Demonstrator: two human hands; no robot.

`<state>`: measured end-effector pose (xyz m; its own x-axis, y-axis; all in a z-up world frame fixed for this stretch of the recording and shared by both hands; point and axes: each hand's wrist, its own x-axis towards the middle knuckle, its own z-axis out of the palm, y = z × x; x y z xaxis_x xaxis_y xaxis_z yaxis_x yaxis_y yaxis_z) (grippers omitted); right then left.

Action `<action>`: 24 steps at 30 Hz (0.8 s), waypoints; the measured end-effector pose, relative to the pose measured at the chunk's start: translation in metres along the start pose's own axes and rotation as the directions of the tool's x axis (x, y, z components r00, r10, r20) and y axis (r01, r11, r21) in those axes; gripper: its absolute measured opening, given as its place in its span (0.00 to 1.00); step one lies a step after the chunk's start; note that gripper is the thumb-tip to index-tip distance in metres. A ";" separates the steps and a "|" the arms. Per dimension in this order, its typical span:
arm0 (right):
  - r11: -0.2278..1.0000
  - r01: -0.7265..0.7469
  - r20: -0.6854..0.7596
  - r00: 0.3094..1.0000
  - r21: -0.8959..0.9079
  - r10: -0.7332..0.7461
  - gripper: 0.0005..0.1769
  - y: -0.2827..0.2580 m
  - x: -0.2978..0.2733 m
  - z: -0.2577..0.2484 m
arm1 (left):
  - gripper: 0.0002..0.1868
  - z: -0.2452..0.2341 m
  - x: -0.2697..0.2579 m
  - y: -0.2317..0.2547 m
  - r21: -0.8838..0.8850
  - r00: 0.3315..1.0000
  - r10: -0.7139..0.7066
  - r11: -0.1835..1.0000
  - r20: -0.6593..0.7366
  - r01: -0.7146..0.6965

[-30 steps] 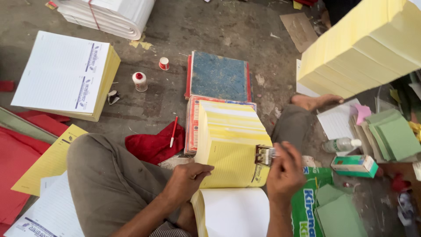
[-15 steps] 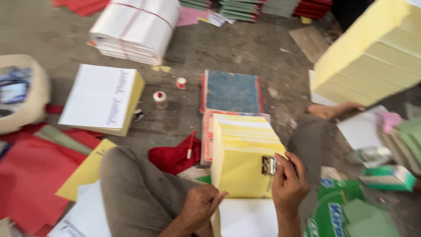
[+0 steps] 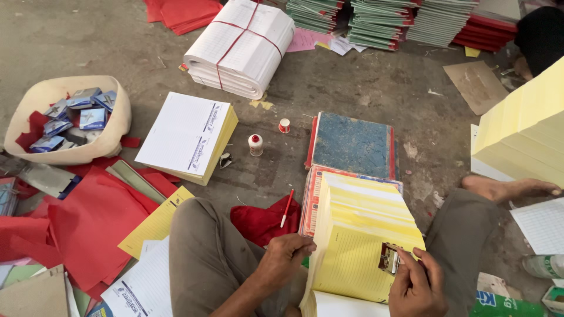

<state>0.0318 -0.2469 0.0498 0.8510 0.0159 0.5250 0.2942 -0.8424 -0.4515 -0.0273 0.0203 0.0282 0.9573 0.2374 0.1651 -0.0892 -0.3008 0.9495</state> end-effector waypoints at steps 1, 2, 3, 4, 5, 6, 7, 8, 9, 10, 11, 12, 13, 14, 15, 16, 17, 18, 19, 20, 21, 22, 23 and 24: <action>1.000 -0.017 0.035 0.999 -0.024 0.018 0.14 0.001 -0.001 0.000 | 0.07 0.001 0.000 -0.002 0.019 1.000 -0.020 1.000 0.023 0.020; 1.000 -0.019 0.035 0.999 -0.022 0.019 0.14 0.003 -0.003 0.000 | 0.08 0.002 0.001 -0.004 0.038 0.998 -0.041 0.998 0.046 0.040; 1.000 -0.017 0.039 0.999 -0.018 0.017 0.13 0.005 -0.005 0.000 | 0.10 0.004 0.000 -0.007 0.067 0.996 -0.076 0.995 0.043 0.073; 1.000 -0.015 0.043 0.999 -0.014 0.015 0.13 0.007 -0.007 0.001 | 0.13 0.006 -0.001 -0.009 0.096 0.993 -0.110 0.990 0.040 0.106; 1.000 -0.010 0.054 0.998 -0.008 0.010 0.13 0.010 -0.008 0.001 | 0.15 0.008 0.000 -0.011 0.124 0.989 -0.143 0.983 0.035 0.137; 1.000 -0.005 0.066 0.998 -0.002 0.005 0.13 0.015 -0.009 0.001 | 0.14 0.011 0.000 -0.012 0.148 0.993 -0.114 0.982 -0.015 0.115; 1.000 0.001 0.077 0.997 0.004 -0.001 0.13 0.019 -0.011 0.002 | 0.14 0.012 0.000 -0.013 0.174 0.994 -0.084 0.980 -0.066 0.095; 1.000 -0.010 0.087 0.996 0.021 0.008 0.13 0.024 -0.013 0.003 | 0.13 0.011 -0.001 -0.014 0.201 0.992 -0.053 0.977 -0.116 0.076; 0.999 -0.020 0.092 0.996 0.041 0.016 0.13 0.029 -0.014 0.006 | 0.10 0.011 -0.001 -0.015 0.112 0.990 -0.076 0.990 -0.120 0.090; 0.998 -0.030 0.098 0.995 0.061 0.024 0.13 0.034 -0.014 0.009 | 0.07 0.009 -0.001 -0.015 0.023 0.988 -0.099 0.994 -0.122 0.103; 0.997 0.004 0.066 0.998 0.083 -0.009 0.12 0.037 -0.015 0.013 | 0.07 0.008 -0.001 -0.015 -0.065 0.985 -0.119 0.992 -0.121 0.112; 0.994 0.038 0.033 0.999 0.104 -0.042 0.11 0.040 -0.016 0.018 | 0.06 0.005 0.000 -0.015 -0.050 0.988 -0.103 0.994 -0.116 0.098; 0.990 0.074 -0.001 0.997 0.120 -0.074 0.10 0.043 -0.016 0.022 | 0.06 0.004 0.000 -0.015 -0.039 0.990 -0.087 0.996 -0.109 0.083; 0.988 0.070 -0.013 0.998 0.135 -0.069 0.10 0.046 -0.016 0.026 | 0.07 0.002 0.000 -0.016 -0.027 0.992 -0.071 0.997 -0.102 0.068; 0.987 0.062 -0.019 0.998 0.146 -0.060 0.10 0.049 -0.020 0.027 | 0.07 0.001 -0.001 -0.018 -0.046 0.993 -0.089 0.995 -0.083 0.085; 0.986 0.054 -0.026 0.998 0.158 -0.050 0.10 0.051 -0.023 0.028 | 0.08 -0.001 -0.002 -0.020 -0.064 0.992 -0.106 0.993 -0.065 0.102; 0.985 0.068 -0.036 0.997 0.162 -0.063 0.10 0.054 -0.024 0.029 | 0.09 -0.003 -0.002 -0.022 -0.084 0.991 -0.123 0.989 -0.047 0.119; 0.983 0.081 -0.046 0.996 0.165 -0.075 0.10 0.056 -0.024 0.030 | 0.10 -0.003 -0.003 -0.024 -0.094 0.994 -0.100 0.991 -0.053 0.094; 0.981 0.097 -0.058 0.994 0.169 -0.089 0.10 0.059 -0.024 0.031 | 0.10 -0.003 -0.001 -0.026 -0.105 0.995 -0.074 0.992 -0.060 0.068; 0.975 0.101 -0.063 0.994 0.197 -0.090 0.10 0.062 -0.025 0.031 | 0.10 -0.003 -0.001 -0.028 -0.115 0.996 -0.049 0.992 -0.068 0.041; 0.968 0.107 -0.069 0.993 0.228 -0.094 0.10 0.066 -0.024 0.034 | 0.08 -0.002 0.000 -0.030 -0.109 0.997 -0.045 0.993 -0.066 0.038; 0.959 0.114 -0.074 0.992 0.259 -0.098 0.10 0.070 -0.027 0.037 | 0.06 -0.002 0.000 -0.032 -0.102 0.997 -0.041 0.994 -0.064 0.034; 0.964 0.090 -0.073 0.995 0.252 -0.074 0.10 0.076 -0.028 0.040 | 0.05 0.001 0.000 -0.033 -0.096 0.997 -0.037 0.995 -0.066 0.031; 0.967 0.066 -0.071 0.996 0.245 -0.050 0.09 0.082 -0.031 0.043 | 0.06 0.002 0.001 -0.034 -0.100 0.997 -0.059 0.994 -0.055 0.053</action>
<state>0.0486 -0.2931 -0.0348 0.8021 0.0200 0.5969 0.4477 -0.6817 -0.5787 -0.0230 0.0285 -0.0048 0.9442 0.3056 0.1231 -0.0651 -0.1934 0.9790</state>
